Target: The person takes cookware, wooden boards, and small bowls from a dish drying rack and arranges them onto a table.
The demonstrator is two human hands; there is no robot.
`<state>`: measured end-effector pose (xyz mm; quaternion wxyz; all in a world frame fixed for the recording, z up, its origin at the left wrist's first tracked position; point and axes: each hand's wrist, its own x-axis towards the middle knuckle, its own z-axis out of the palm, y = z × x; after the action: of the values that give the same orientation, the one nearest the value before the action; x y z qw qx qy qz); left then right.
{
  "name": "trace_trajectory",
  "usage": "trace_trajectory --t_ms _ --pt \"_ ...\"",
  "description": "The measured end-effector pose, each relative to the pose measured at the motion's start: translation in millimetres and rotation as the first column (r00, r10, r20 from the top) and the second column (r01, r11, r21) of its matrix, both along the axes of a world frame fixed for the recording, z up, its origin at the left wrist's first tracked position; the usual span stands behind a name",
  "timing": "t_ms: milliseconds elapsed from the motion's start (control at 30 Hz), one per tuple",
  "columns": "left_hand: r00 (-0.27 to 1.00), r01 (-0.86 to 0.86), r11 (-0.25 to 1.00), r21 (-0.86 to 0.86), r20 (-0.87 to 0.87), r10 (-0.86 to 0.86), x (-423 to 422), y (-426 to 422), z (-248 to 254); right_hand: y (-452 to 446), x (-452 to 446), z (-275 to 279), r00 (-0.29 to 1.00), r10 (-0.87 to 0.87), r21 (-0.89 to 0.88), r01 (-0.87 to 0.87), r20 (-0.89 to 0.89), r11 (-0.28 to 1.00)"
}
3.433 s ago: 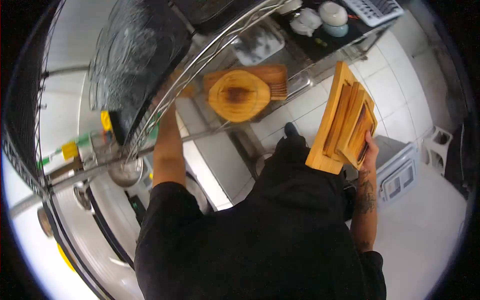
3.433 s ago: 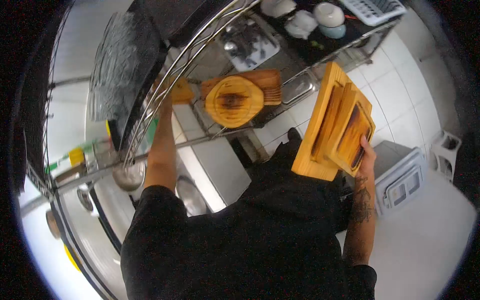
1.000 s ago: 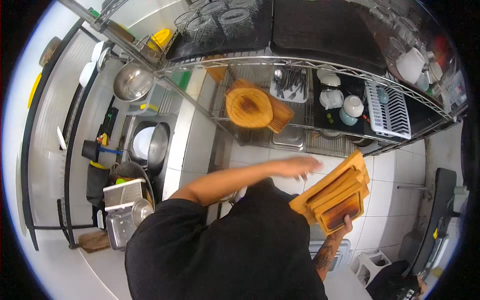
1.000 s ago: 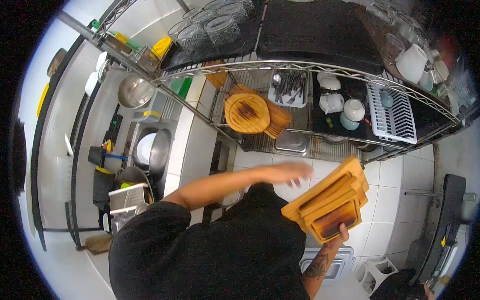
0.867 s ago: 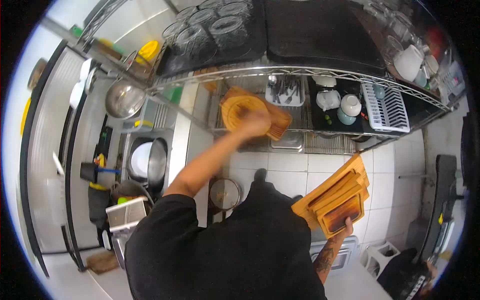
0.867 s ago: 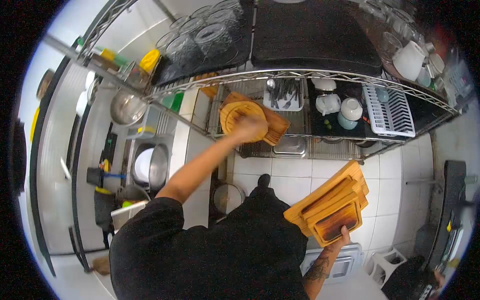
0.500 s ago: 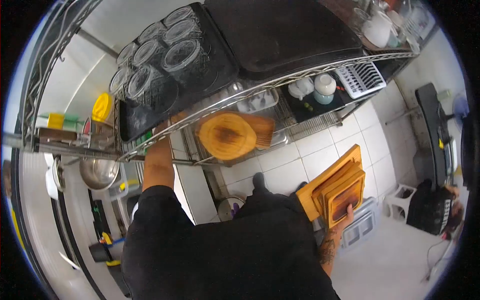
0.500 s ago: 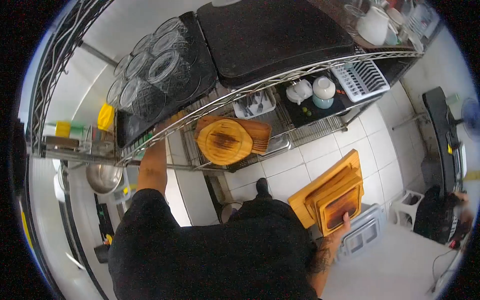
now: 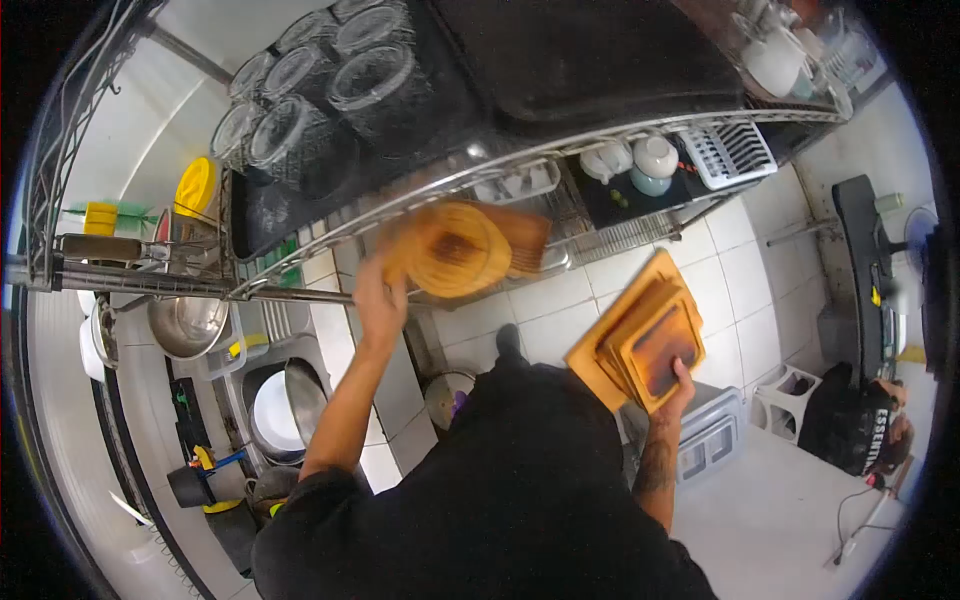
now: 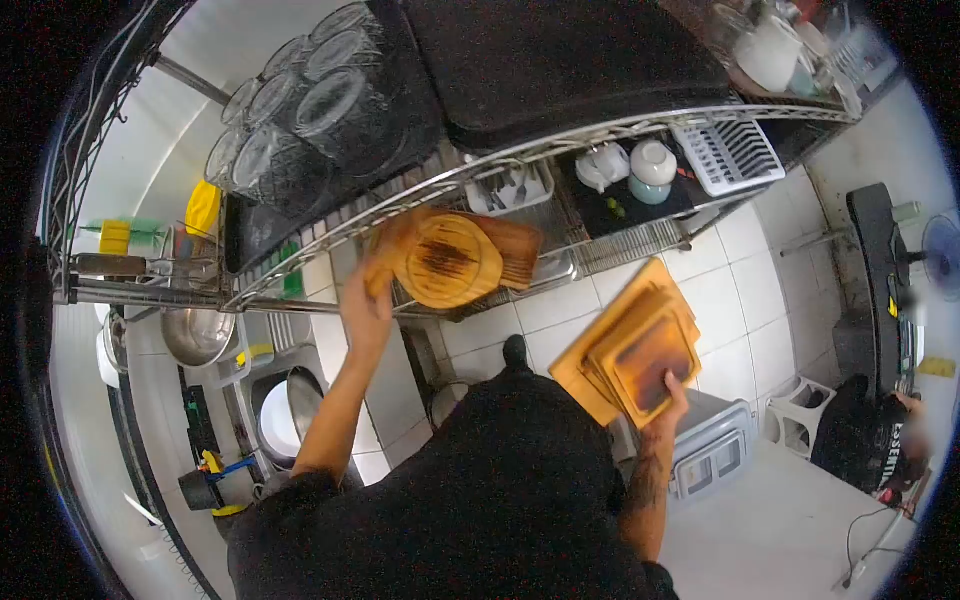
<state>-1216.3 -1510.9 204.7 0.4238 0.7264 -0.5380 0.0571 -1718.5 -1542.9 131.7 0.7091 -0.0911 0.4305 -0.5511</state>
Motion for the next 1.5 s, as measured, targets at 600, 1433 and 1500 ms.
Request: trace_trajectory --t_ms 600,1433,1500 --pt "0.515 0.814 0.481 0.325 -0.021 -0.857 -268 -15 50 -66 -40 2 0.889 0.457 -0.071 -0.454 0.035 0.888" --pt "-0.481 0.096 0.983 -0.159 -0.872 -0.094 -177 68 -30 -82 0 0 0.805 0.593 0.011 -0.593 0.037 0.805" --pt "-0.445 0.038 0.988 -0.149 -0.888 -0.116 -148 78 -40 -90 40 6 0.722 0.691 -0.085 -0.686 0.041 0.722"
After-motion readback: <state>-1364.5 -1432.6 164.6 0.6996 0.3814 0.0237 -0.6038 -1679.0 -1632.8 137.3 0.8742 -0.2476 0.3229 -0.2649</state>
